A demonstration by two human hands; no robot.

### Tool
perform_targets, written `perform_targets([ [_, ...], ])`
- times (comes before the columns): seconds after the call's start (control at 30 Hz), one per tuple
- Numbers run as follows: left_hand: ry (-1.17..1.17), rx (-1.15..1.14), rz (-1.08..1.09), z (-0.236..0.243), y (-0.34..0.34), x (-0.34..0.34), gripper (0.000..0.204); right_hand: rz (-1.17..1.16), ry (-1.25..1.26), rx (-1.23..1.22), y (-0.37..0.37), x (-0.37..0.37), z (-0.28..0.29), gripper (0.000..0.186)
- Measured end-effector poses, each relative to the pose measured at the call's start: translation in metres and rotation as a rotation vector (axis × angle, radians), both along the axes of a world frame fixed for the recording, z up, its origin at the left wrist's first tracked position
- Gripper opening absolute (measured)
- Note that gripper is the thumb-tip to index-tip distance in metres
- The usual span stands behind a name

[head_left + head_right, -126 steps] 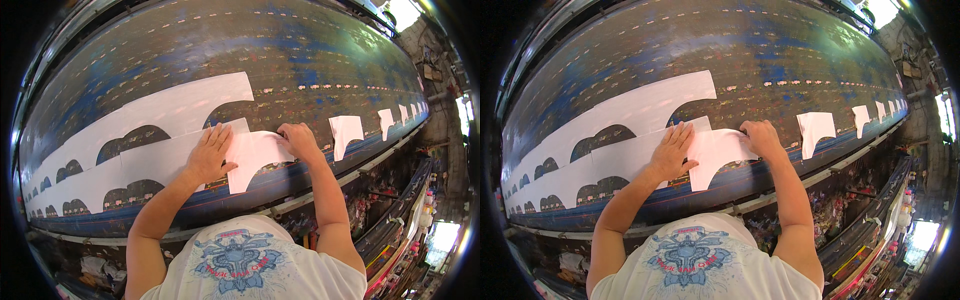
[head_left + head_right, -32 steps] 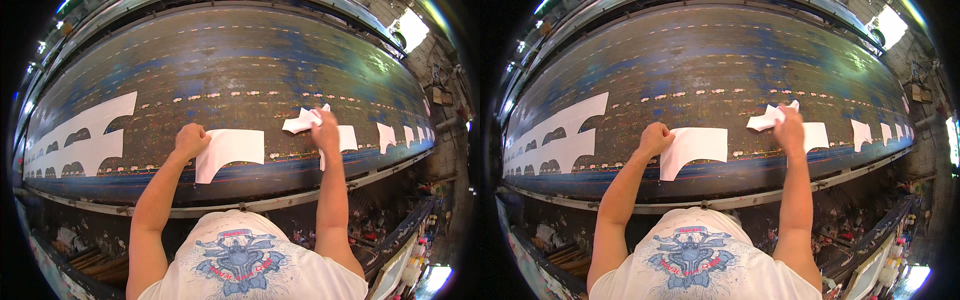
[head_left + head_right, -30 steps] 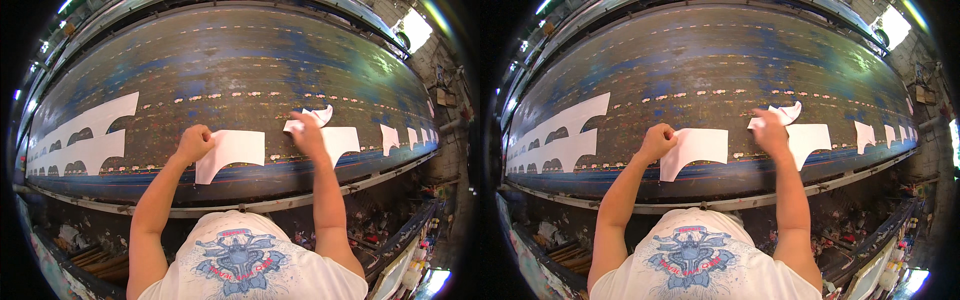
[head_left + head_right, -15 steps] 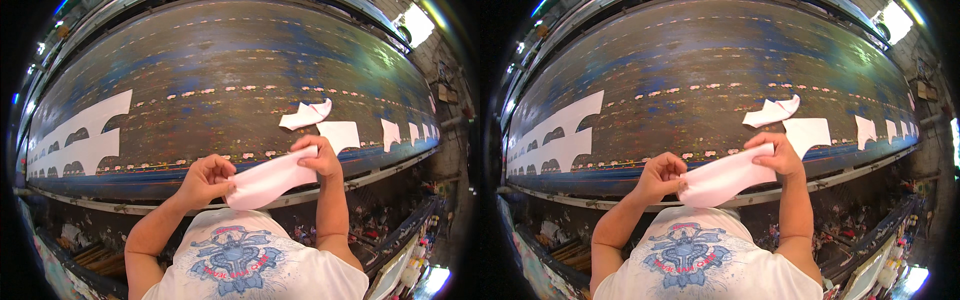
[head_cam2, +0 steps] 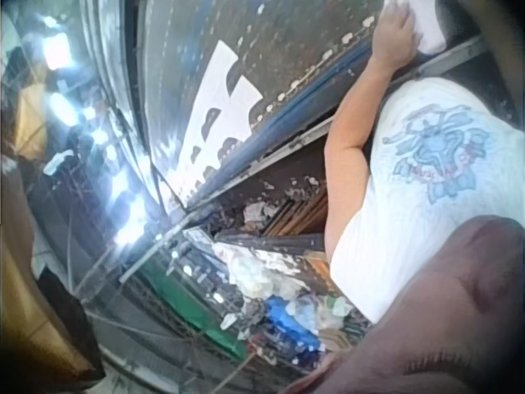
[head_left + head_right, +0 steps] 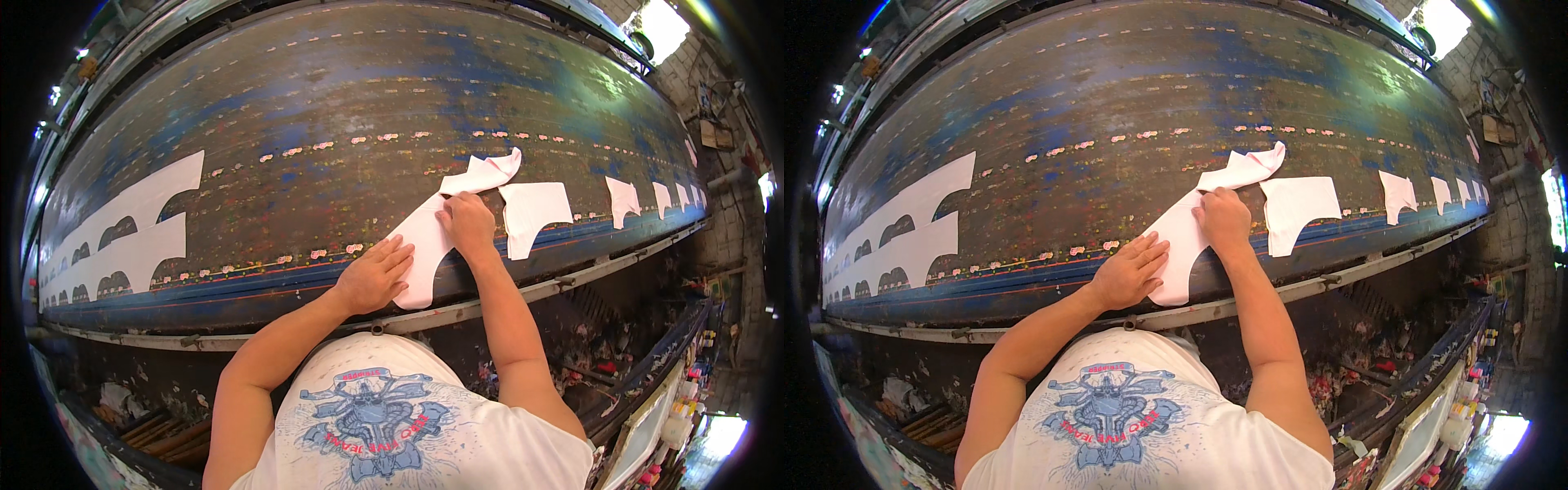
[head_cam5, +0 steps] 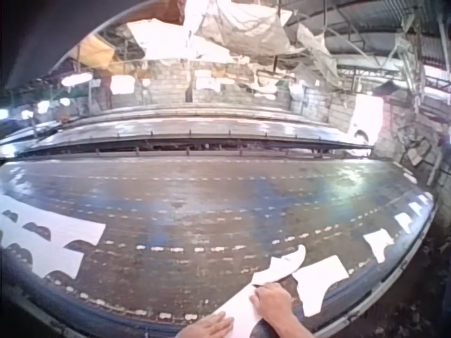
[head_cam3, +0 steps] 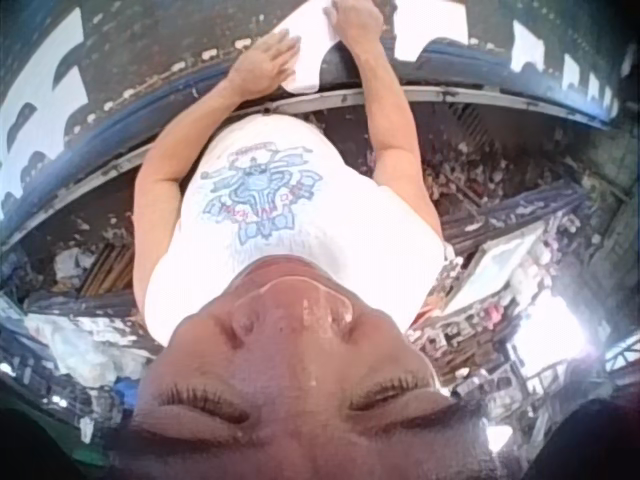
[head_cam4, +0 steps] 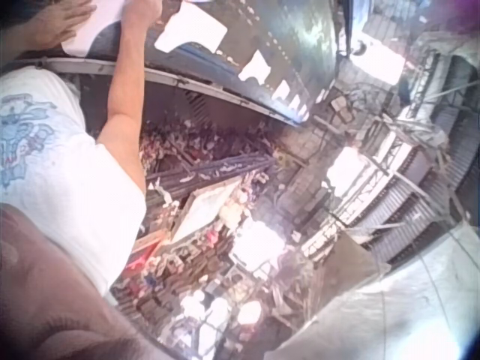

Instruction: The person repeatedly picks up white fabric pieces with scalloped edges from a conveyor belt, unfolds them, and places them flat on the belt surface. The person smooths each piece with both hands and continues the cycle for multiple pieces.

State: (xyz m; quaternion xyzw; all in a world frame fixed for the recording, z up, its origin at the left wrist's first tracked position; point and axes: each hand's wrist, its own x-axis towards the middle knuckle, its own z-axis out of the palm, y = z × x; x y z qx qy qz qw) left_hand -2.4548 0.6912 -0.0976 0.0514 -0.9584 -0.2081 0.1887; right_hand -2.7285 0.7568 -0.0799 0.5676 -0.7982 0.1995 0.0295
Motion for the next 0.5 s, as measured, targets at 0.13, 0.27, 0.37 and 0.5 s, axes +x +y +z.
perform_targets([
  [0.13, 0.007, -0.034, 0.005, -0.002, 0.001, 0.001, 0.052, -0.127, -0.118, 0.141, -0.018, -0.004, 0.005, 0.017],
  [0.27, 0.020, -0.039, 0.031, -0.006, 0.004, 0.003, 0.051, -0.131, -0.261, 0.259, -0.027, -0.014, 0.010, 0.018],
  [0.37, 0.029, -0.047, 0.035, -0.005, 0.004, 0.002, 0.051, -0.176, -0.202, 0.273, -0.024, -0.019, 0.011, 0.018],
  [0.5, 0.037, -0.047, 0.036, -0.005, 0.003, 0.000, 0.047, -0.227, -0.054, 0.124, -0.010, -0.019, 0.002, 0.018],
])
